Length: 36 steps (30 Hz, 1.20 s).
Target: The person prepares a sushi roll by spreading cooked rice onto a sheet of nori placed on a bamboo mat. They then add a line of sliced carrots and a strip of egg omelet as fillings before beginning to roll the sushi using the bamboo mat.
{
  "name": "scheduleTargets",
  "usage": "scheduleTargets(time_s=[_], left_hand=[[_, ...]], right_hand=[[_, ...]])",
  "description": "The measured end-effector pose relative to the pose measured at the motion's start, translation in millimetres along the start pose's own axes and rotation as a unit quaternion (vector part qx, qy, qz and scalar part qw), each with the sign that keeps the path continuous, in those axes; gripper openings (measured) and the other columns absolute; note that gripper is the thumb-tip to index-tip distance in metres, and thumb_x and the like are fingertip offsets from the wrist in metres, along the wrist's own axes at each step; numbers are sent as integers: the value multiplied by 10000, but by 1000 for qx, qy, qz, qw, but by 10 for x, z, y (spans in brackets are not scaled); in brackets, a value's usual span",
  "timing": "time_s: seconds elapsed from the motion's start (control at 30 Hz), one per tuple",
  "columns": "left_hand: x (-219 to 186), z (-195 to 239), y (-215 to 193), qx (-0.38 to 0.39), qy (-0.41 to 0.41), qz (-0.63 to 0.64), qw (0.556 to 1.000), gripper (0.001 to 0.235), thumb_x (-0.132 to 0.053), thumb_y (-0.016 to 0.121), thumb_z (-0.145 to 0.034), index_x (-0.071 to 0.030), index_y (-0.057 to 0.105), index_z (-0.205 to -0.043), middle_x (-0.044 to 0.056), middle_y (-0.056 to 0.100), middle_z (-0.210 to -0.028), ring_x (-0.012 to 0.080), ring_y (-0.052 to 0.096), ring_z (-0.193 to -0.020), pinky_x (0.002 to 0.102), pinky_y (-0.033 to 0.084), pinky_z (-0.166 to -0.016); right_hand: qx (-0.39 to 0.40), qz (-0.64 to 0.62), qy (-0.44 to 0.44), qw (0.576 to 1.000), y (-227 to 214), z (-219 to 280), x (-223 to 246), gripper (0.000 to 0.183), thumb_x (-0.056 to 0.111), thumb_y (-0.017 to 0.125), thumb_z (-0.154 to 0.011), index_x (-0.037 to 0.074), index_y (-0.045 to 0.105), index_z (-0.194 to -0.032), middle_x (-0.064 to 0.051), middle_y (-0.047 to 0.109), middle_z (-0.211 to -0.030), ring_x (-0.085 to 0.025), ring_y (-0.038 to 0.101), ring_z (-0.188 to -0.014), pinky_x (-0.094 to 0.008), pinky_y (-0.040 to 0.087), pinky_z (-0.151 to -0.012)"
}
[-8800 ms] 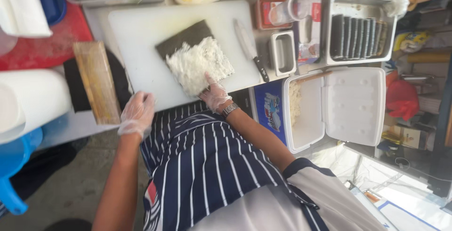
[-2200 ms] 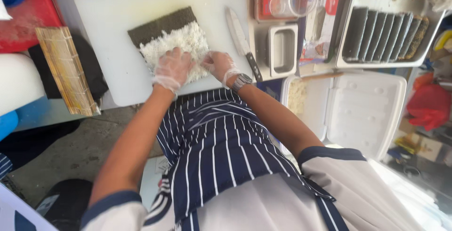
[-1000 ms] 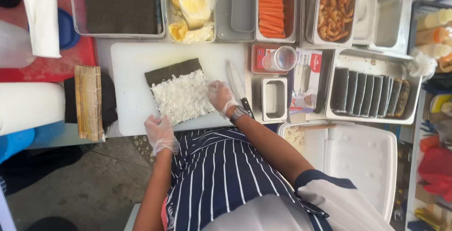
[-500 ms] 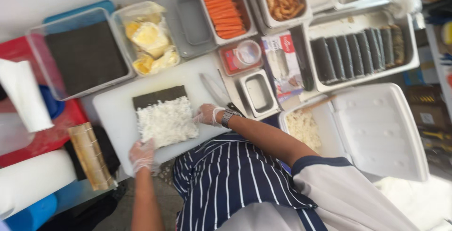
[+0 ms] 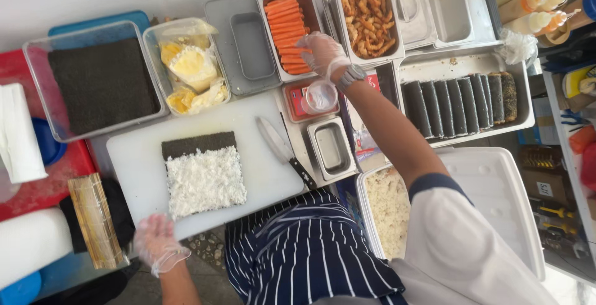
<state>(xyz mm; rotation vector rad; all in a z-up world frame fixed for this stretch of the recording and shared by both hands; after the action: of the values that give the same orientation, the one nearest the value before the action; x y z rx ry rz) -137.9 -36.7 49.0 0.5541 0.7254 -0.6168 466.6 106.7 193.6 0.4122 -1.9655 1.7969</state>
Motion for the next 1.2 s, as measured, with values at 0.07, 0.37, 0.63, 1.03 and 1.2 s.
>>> scheduleTargets(time_s=[0.07, 0.37, 0.63, 1.03, 1.2], left_hand=[[-183, 49, 63, -44, 143, -23, 989, 286, -95, 750, -992, 19, 658, -1237, 159, 735, -1128, 229, 713, -946, 315, 592, -795], [-12, 875, -570, -137, 146, -312, 929, 140, -94, 617, -1056, -1, 625, -1159, 136, 740, -1111, 168, 748, -929, 243, 620, -744], [152, 1034, -1126, -207, 122, -304, 922, 120, -82, 649, -1027, -14, 655, -1126, 104, 736, -1057, 148, 721, -858, 242, 572, -696], [-585, 774, -477, -69, 197, -204, 957, 125, -109, 677, -1015, -29, 662, -1110, 70, 718, -1056, 129, 701, -867, 232, 579, -774], [-686, 748, 266, 216, 5, -362, 907, 338, -241, 665, -989, -70, 664, -1281, 77, 720, -1191, 180, 689, -1049, 325, 553, -933]], right_hand=[[61, 103, -3, 993, 52, -164, -195, 402, 135, 779, -829, 100, 706, -1223, -177, 672, -1204, -365, 629, -1133, -438, 489, -952], [184, 56, 117, 974, 532, -407, -577, 429, 191, 866, -766, 86, 690, -1143, -155, 680, -1202, -318, 653, -1154, -388, 509, -1020], [237, 197, 61, 949, 631, -492, -513, 468, 61, 720, -825, 98, 646, -1286, -179, 697, -1246, -370, 661, -1168, -465, 540, -965], [218, -96, 138, 961, -311, -140, 550, 429, 125, 612, -906, 40, 728, -1310, -158, 726, -954, -199, 668, -835, -406, 567, -747], [284, -486, 14, 827, 433, 709, 2097, 556, 82, 608, -751, -10, 649, -1297, -72, 704, -1288, -164, 724, -1148, -269, 506, -1065]])
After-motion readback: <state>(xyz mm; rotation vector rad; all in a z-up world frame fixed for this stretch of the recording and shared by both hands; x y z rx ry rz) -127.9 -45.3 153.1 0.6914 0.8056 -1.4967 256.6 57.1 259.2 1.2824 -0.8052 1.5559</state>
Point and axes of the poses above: each hand's wrist, its own z-axis away from the middle knuckle, its own y-axis out of the palm, x = y × z, the point moved 3 cm from there along -z, towards the middle knuckle
